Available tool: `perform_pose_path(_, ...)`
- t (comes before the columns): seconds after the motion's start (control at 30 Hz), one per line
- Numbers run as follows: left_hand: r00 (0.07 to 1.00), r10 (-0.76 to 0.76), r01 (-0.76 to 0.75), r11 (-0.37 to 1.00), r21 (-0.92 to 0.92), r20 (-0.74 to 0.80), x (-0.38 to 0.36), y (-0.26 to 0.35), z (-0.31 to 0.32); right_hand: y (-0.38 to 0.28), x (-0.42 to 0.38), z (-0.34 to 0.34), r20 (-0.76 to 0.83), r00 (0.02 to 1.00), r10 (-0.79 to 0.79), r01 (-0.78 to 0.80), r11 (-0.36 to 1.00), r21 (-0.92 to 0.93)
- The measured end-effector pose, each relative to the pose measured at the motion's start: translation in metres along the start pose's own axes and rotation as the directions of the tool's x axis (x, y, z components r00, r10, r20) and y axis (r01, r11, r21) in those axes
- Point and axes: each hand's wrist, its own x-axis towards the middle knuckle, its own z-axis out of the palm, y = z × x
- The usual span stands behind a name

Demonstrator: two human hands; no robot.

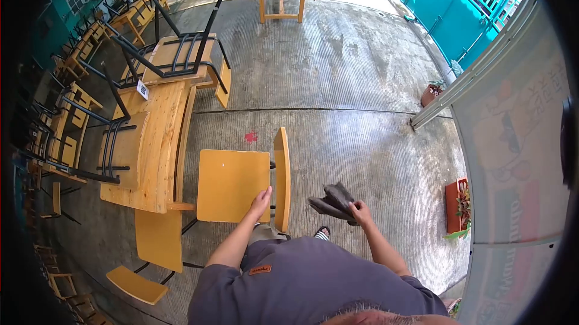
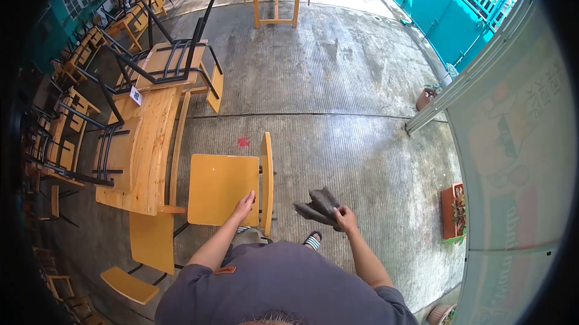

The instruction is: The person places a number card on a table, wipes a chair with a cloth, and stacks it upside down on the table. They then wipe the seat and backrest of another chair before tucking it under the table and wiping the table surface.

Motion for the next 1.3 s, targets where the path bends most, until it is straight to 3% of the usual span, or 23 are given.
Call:
perform_pose_path(0.07, 0.985, 0.149, -0.145, 0.988, 0.049, -0.082, -0.019, 0.059, 0.039, 0.084, -0.02, -0.03, -0.041, 0.993, 0.109, -0.102, 0.986, 0.13)
perform_pose_path(0.1, 0.971, 0.241, -0.239, 0.967, 0.091, -0.009, 0.003, 0.047, 0.056, 0.131, -0.026, -0.045, -0.029, 0.987, 0.159, -0.155, 0.982, 0.108)
perform_pose_path(0.13, 0.968, 0.253, -0.252, 0.963, 0.098, 0.005, 0.007, 0.047, 0.07, 0.178, -0.033, -0.056, -0.056, 0.978, 0.201, -0.195, 0.976, 0.097)
perform_pose_path(0.2, 0.885, 0.379, -0.185, 0.82, 0.542, -0.271, 0.007, 0.049, 0.095, 0.195, -0.069, -0.096, -0.143, 0.909, 0.391, -0.383, 0.92, 0.082)
perform_pose_path(0.23, 0.931, 0.244, -0.098, 0.885, 0.456, -0.273, -0.007, 0.075, 0.097, 0.206, -0.077, -0.113, -0.179, 0.853, 0.491, -0.491, 0.87, 0.046)
perform_pose_path(0.3, 0.908, 0.312, -0.146, 0.862, 0.485, -0.281, -0.005, 0.071, 0.099, 0.215, -0.094, -0.15, -0.068, 0.742, 0.667, -0.669, 0.743, -0.023)
perform_pose_path(0.33, 0.882, 0.364, -0.179, 0.847, 0.501, -0.299, -0.004, 0.068, 0.1, 0.27, -0.086, -0.144, -0.002, 0.76, 0.65, -0.644, 0.752, -0.14)
perform_pose_path(0.4, 0.896, 0.328, -0.143, 0.851, 0.505, -0.3, -0.008, 0.07, 0.098, 0.395, -0.068, -0.125, 0.129, 0.783, 0.608, -0.536, 0.765, -0.357)
perform_pose_path(0.47, 0.909, 0.296, -0.116, 0.855, 0.506, -0.293, -0.003, 0.076, 0.101, 0.398, -0.071, -0.124, 0.101, 0.744, 0.66, -0.6, 0.727, -0.333)
perform_pose_path(0.57, 0.888, 0.304, -0.101, 0.861, 0.498, -0.344, -0.008, 0.077, 0.103, 0.335, -0.065, -0.143, 0.058, 0.628, 0.776, -0.728, 0.612, -0.308)
perform_pose_path(0.73, 0.885, 0.259, -0.063, 0.89, 0.451, -0.387, -0.015, 0.087, 0.099, 0.256, 0.004, -0.133, 0.133, 0.761, 0.635, -0.558, 0.745, -0.366)
perform_pose_path(0.8, 0.882, 0.305, -0.134, 0.893, 0.43, -0.36, -0.01, 0.084, 0.095, 0.233, 0.037, -0.127, 0.074, 0.818, 0.57, -0.53, 0.798, -0.286)
perform_pose_path(0.83, 0.879, 0.28, -0.107, 0.905, 0.412, -0.387, -0.009, 0.078, 0.093, 0.243, 0.065, -0.117, 0.012, 0.878, 0.479, -0.422, 0.785, -0.453)
perform_pose_path(0.87, 0.88, 0.28, -0.121, 0.914, 0.388, -0.384, -0.007, 0.073, 0.093, 0.224, 0.085, -0.127, 0.018, 0.885, 0.466, -0.401, 0.779, -0.483)
perform_pose_path(0.97, 0.88, 0.265, -0.133, 0.934, 0.331, -0.395, 0.001, 0.078, 0.09, 0.157, 0.148, -0.148, 0.02, 0.914, 0.406, -0.363, 0.838, -0.408)
perform_pose_path(1.03, 0.93, 0.187, -0.015, 0.879, 0.477, -0.317, 0.009, 0.096, 0.078, 0.125, 0.211, -0.17, 0.219, 0.935, 0.28, -0.167, 0.89, -0.425)
perform_pose_path(1.1, 0.915, 0.203, -0.017, 0.884, 0.467, -0.35, 0.005, 0.11, 0.073, 0.136, 0.291, -0.183, 0.263, 0.96, 0.092, -0.042, 0.981, -0.19)
perform_pose_path(1.13, 0.903, 0.236, -0.043, 0.882, 0.47, -0.359, 0.005, 0.113, 0.076, 0.072, 0.309, -0.199, 0.23, 0.971, 0.059, 0.035, 0.922, -0.387)
perform_pose_path(1.2, 0.894, 0.211, -0.02, 0.899, 0.436, -0.394, 0.009, 0.109, 0.074, 0.047, 0.391, -0.2, 0.157, 0.987, 0.039, 0.025, 0.922, -0.386)
perform_pose_path(1.23, 0.904, 0.172, 0.002, 0.914, 0.406, -0.39, 0.004, 0.124, 0.076, -0.028, 0.439, -0.194, 0.033, 0.995, 0.093, -0.072, 0.918, -0.389)
perform_pose_path(1.3, 0.916, 0.14, 0.028, 0.913, 0.408, -0.375, 0.003, 0.122, 0.073, -0.098, 0.476, -0.179, 0.099, 0.995, -0.033, 0.074, 0.895, -0.441)
